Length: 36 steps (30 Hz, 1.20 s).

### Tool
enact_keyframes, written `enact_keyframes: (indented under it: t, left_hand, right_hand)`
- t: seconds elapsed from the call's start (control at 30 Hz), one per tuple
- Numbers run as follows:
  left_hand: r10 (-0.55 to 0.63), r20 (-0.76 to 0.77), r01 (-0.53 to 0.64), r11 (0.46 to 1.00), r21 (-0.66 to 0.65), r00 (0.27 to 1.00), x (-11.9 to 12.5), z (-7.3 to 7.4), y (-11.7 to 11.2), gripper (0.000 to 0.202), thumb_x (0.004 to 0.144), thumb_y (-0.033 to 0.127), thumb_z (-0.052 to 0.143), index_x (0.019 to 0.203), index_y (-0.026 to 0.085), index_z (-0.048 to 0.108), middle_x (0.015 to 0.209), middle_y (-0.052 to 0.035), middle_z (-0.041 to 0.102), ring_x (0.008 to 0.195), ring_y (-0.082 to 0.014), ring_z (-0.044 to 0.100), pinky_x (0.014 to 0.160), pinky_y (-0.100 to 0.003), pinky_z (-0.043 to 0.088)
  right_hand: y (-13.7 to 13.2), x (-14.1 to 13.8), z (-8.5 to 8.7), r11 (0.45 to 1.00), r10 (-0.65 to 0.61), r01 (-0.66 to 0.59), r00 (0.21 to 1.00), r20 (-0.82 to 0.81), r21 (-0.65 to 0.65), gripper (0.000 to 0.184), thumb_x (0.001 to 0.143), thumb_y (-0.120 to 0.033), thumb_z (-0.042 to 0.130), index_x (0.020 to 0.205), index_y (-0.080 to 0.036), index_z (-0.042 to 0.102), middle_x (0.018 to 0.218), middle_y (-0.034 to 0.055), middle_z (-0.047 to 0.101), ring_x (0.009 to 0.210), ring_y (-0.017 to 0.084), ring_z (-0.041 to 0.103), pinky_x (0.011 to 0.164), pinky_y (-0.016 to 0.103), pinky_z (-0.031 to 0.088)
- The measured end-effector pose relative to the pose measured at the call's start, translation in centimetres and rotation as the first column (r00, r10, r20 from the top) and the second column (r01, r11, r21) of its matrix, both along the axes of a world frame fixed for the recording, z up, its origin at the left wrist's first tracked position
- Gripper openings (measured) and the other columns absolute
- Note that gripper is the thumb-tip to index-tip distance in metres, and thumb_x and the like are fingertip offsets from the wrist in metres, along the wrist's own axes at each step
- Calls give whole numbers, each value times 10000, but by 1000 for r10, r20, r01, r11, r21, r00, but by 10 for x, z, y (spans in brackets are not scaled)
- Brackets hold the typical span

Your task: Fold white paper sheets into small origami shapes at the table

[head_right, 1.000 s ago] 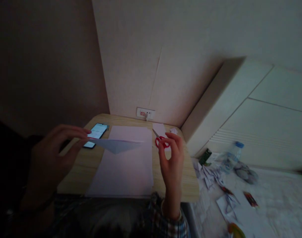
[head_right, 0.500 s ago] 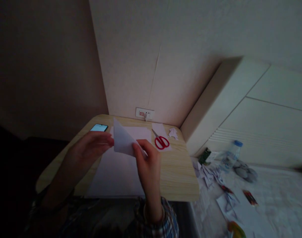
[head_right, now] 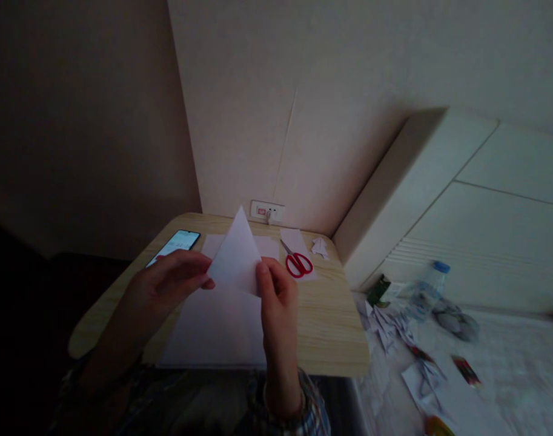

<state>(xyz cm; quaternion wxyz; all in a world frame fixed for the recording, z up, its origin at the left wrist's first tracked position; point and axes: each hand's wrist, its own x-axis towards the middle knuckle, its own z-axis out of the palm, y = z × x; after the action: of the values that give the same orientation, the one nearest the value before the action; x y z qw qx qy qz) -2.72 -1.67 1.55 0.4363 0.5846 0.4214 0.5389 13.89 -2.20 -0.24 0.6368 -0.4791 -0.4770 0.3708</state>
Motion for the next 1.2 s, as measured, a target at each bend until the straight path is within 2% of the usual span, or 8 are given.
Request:
enact_keyframes:
  t: [0.13,0.3,0.47,0.63,0.77,0.93,1.13,1.2]
  left_hand:
    - [44,-15,-44,999,15,999,-3,1,0,55,756,205,642,811,199,639,771,22,654,658,-118,651,690,-241,544]
    - [52,8,-52,999,-2,999,-2,6,1,30,741,227,641,757,203,633,698,26,646,625,-133,642,645,-257,535]
    - [123,22,-123,992,-8,992,-3,3,2,27,756,241,639,751,216,633,625,31,626,629,-153,639,637,-271,513]
    - [101,86,-100,995,-20,991,-8,-7,5,41,778,277,639,794,239,641,622,27,627,636,-158,626,634,-276,503]
    - [95,127,-89,994,-57,987,-8,-10,6,47,785,274,644,809,236,632,652,30,634,644,-146,620,634,-260,503]
    - [82,92,-76,995,-62,992,-4,-7,4,131,801,316,642,903,240,673,832,0,701,802,-162,661,742,-256,521]
    - [-205,66,209,976,-62,977,1,0,0,476,727,393,696,1176,258,614,1246,-86,632,1033,-272,643,800,-332,555]
    - [-210,73,216,972,-91,975,3,-1,0,541,711,358,714,1223,266,566,1286,-88,604,1044,-263,639,799,-327,557]
  right_hand:
    - [-1,0,-3,999,-50,50,999,-11,-8,279,855,-454,522,801,-224,670,781,2,642,747,167,565,640,265,440]
    - [-4,2,5,992,112,-117,988,106,50,275,908,-382,471,781,-222,656,767,-2,646,726,158,559,652,253,449]
    - [-6,4,11,981,151,-167,976,155,97,187,880,-339,529,831,-243,682,796,-7,684,800,169,614,732,256,485]
    - [-9,1,13,937,310,-322,945,102,134,166,838,-356,588,884,-242,698,807,6,703,778,172,641,705,262,509]
    - [-10,-2,13,923,362,-368,929,72,113,170,822,-351,608,911,-234,693,813,9,700,782,173,648,699,263,512]
    - [-10,-6,13,957,268,-276,959,95,88,133,840,-276,575,795,-221,688,734,-11,678,691,144,609,631,234,484]
    - [-8,-7,13,974,163,-189,966,200,121,144,854,-199,549,825,-219,689,779,-2,691,759,154,624,694,250,480]
    - [-7,-6,12,979,102,-141,963,249,146,148,855,-190,545,832,-221,687,786,2,689,765,159,618,691,256,472]
